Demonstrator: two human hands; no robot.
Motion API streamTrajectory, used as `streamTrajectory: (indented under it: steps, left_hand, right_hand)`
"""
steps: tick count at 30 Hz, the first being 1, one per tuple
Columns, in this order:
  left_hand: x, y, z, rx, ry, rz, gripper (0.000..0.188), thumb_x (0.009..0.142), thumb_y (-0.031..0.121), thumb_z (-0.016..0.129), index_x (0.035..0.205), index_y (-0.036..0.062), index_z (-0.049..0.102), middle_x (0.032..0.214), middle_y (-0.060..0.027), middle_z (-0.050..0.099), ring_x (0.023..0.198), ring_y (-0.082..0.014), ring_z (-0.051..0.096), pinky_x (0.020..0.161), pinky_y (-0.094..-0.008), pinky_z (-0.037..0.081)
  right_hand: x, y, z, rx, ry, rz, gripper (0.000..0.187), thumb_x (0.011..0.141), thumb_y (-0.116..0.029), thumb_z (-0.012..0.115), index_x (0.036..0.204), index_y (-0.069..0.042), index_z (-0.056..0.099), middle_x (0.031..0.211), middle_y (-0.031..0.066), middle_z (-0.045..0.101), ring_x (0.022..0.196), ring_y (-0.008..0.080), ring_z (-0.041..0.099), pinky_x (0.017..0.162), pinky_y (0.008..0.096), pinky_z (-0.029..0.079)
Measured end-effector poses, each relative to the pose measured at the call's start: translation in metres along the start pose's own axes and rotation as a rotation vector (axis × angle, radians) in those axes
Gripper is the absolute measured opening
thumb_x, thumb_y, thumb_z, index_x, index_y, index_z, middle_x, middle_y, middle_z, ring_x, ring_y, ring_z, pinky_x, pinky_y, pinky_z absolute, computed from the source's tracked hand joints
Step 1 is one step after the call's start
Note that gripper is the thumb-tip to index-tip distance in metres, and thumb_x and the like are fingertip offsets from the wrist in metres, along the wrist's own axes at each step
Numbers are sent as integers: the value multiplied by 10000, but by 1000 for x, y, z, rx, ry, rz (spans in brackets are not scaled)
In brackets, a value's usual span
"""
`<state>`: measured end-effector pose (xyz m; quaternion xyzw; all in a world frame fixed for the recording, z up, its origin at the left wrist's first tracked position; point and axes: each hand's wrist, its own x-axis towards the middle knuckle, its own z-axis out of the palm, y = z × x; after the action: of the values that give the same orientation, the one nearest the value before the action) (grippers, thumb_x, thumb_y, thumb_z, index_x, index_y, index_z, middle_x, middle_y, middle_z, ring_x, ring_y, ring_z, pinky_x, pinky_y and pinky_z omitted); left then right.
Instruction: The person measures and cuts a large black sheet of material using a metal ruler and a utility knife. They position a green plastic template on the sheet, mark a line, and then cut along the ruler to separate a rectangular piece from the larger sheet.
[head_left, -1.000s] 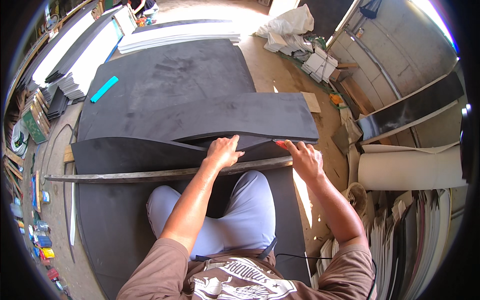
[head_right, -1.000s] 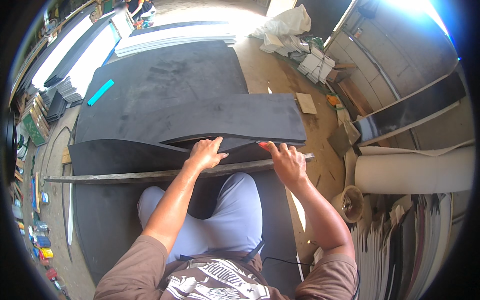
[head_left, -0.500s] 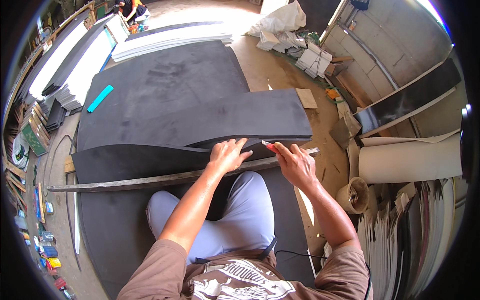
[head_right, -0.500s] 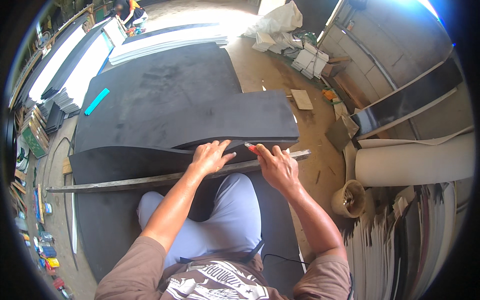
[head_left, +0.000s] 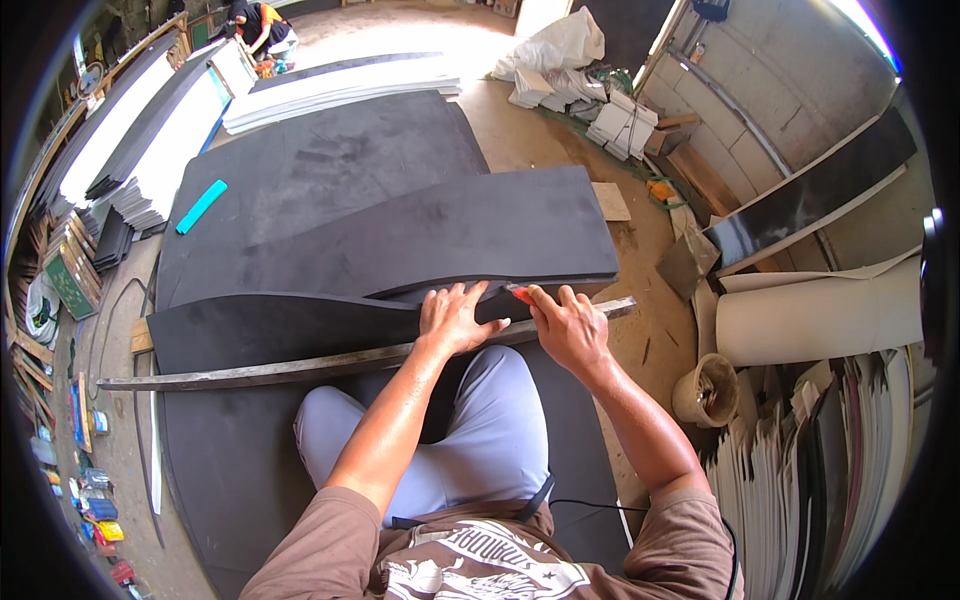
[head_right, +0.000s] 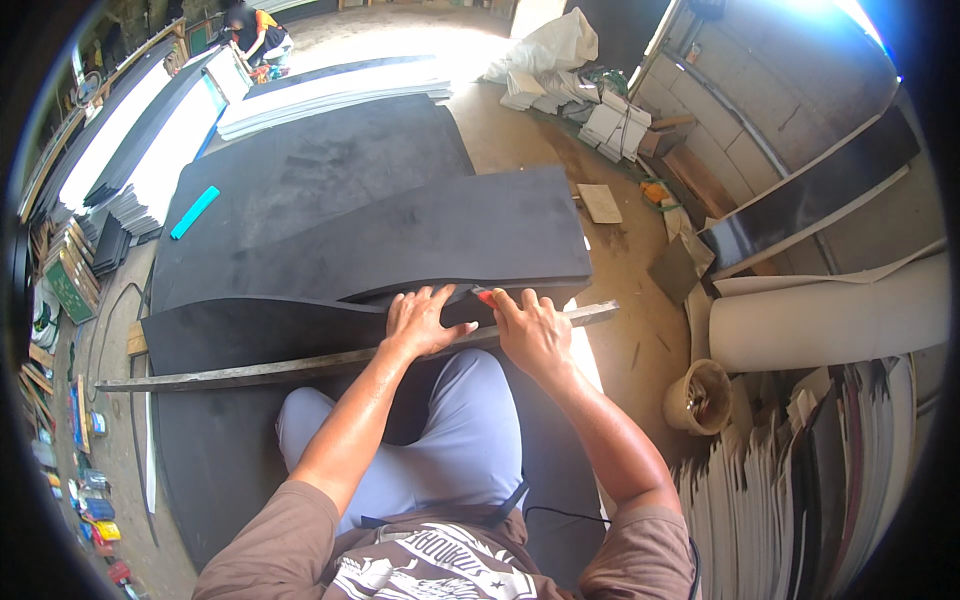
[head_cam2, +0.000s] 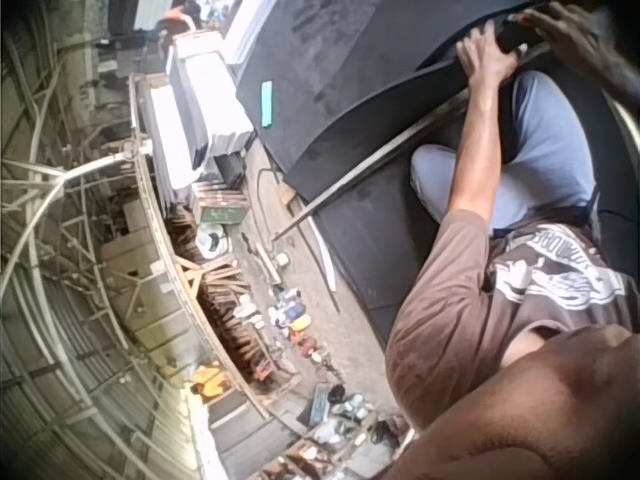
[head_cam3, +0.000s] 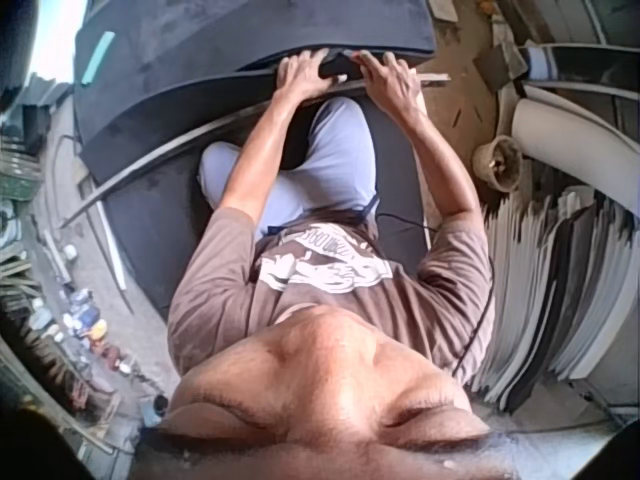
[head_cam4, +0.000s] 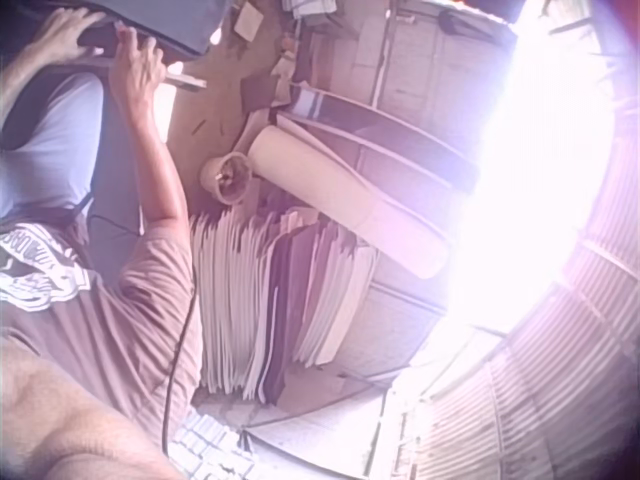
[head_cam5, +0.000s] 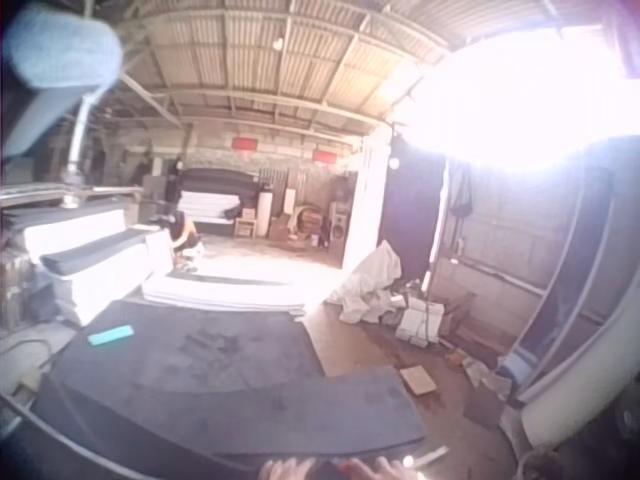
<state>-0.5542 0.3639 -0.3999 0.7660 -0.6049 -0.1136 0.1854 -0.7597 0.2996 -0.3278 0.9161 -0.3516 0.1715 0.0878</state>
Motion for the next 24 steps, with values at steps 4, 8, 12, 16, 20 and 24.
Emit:
streamTrajectory:
  steps: [4,8,12,16,20,24]
  left_hand:
    - [1,0,1,-14,8,0,938,802,784,700,1498,166,581,1281,-203,687,1177,-365,673,1040,-479,470]
    - [-1,2,0,-10,16,-7,931,798,775,713,1495,172,585,1278,-205,687,1173,-370,673,1045,-483,467]
    - [-3,5,0,0,20,-12,916,800,753,726,1501,181,582,1291,-204,682,1171,-377,671,1052,-483,464]
    - [-4,6,-2,19,-15,-30,896,817,702,736,1546,222,533,1322,-184,672,1185,-359,665,1066,-464,456]
    - [-1,6,-3,38,-45,-35,896,825,690,737,1567,243,509,1323,-194,670,1169,-347,686,1045,-454,486]
    - [6,9,-6,50,-55,-56,894,827,721,723,1559,249,520,1291,-228,677,1132,-359,716,1006,-454,530]
  right_hand:
    - [1,2,2,10,-4,3,278,977,-280,695,1251,-231,697,898,105,629,741,297,672,600,448,554]
    - [3,0,3,-31,-31,19,293,973,-280,696,1259,-221,698,922,132,653,755,325,692,603,468,564]
    - [3,-2,5,-98,-69,39,298,975,-286,692,1264,-211,700,938,154,679,765,352,712,612,473,575]
    - [3,1,-4,-93,-190,146,284,1018,-286,631,1274,-173,682,981,154,688,853,370,725,677,491,590]
    - [-4,14,-13,-117,-149,137,282,1005,-286,651,1266,-184,690,949,155,688,820,370,732,668,487,590]
    - [-11,26,-22,-130,-78,146,272,984,-282,681,1246,-213,696,918,132,672,778,344,724,612,467,574]
